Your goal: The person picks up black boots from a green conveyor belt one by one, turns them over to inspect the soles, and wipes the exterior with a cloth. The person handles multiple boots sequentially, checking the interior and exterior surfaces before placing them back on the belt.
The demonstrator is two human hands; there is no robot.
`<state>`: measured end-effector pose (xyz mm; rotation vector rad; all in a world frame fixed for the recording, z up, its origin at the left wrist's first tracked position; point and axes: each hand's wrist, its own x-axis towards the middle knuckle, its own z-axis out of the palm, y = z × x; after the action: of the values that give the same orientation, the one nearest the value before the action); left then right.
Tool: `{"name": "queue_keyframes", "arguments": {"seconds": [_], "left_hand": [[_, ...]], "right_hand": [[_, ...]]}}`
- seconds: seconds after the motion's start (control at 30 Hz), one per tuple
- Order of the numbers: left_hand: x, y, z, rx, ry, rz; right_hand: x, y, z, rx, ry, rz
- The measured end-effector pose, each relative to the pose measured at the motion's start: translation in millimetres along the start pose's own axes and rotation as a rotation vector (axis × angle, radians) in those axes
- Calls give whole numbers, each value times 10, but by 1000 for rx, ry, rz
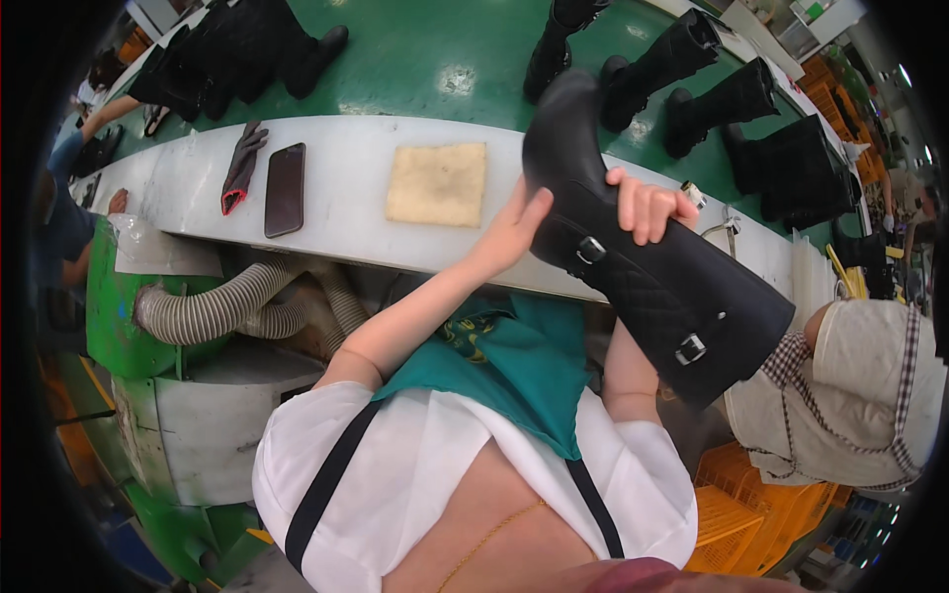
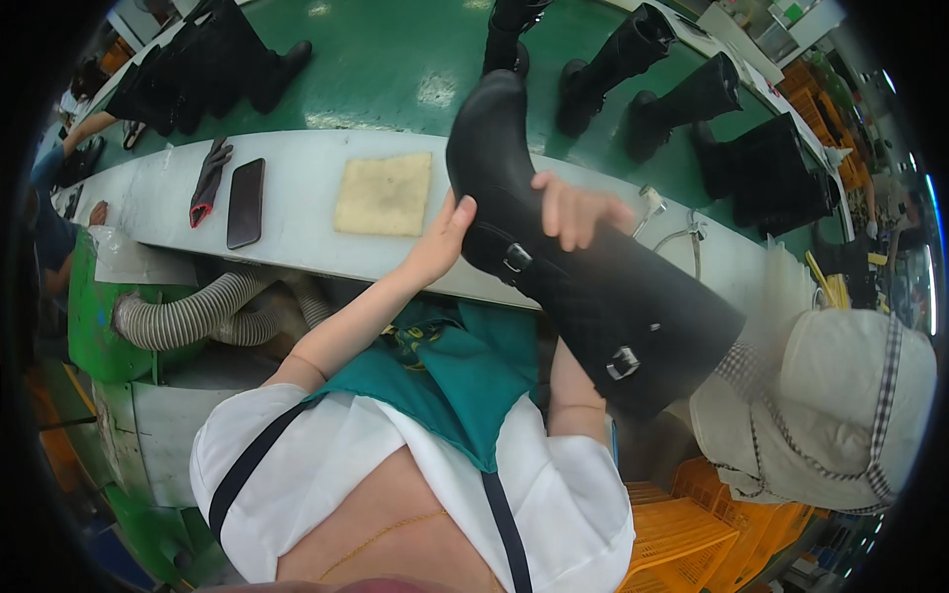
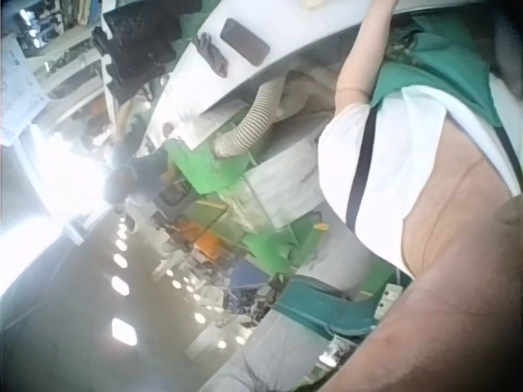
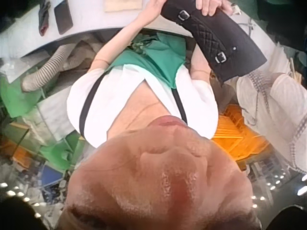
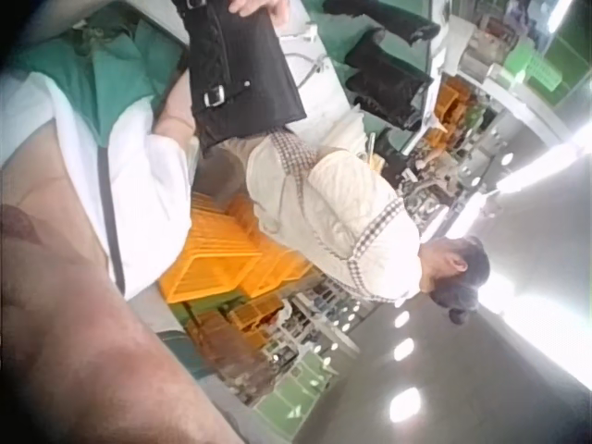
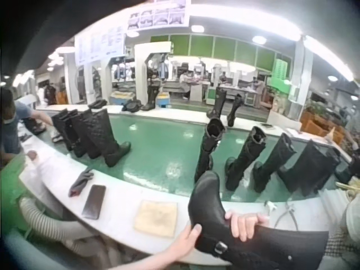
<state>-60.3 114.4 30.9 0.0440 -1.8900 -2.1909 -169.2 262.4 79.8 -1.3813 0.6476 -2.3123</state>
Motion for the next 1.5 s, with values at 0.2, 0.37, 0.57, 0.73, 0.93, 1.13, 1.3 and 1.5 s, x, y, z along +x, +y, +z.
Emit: {"name": "queue_keyframes", "arguments": {"seconds": [0.2, 0.37, 0.57, 0.73, 0.93, 1.13, 1.3, 1.5], "left_hand": [[143, -44, -34, -727, -250, -220], [48, 80, -191, -1132, -564, -353], [70, -66, -366, -1611, -247, -812], [152, 86, -298, -1375, -34, -608], [241, 133, -264, -1226, -58, -567], [18, 208, -232, -460, -35, -401], [-396, -369, -445, 88, 151, 115], [-326, 193, -183, 185, 401, 37]], "right_hand": [[311, 254, 370, -555, 241, 403], [508, 128, 676, -474, 279, 198], [213, -148, 342, -416, 496, 140], [90, 74, 387, -640, 363, 279], [79, 260, 464, -644, 282, 370], [-44, 500, 515, -915, 223, 307], [-433, 798, 599, -1110, 190, 263], [-306, 693, 746, -1211, 23, 344]]}}
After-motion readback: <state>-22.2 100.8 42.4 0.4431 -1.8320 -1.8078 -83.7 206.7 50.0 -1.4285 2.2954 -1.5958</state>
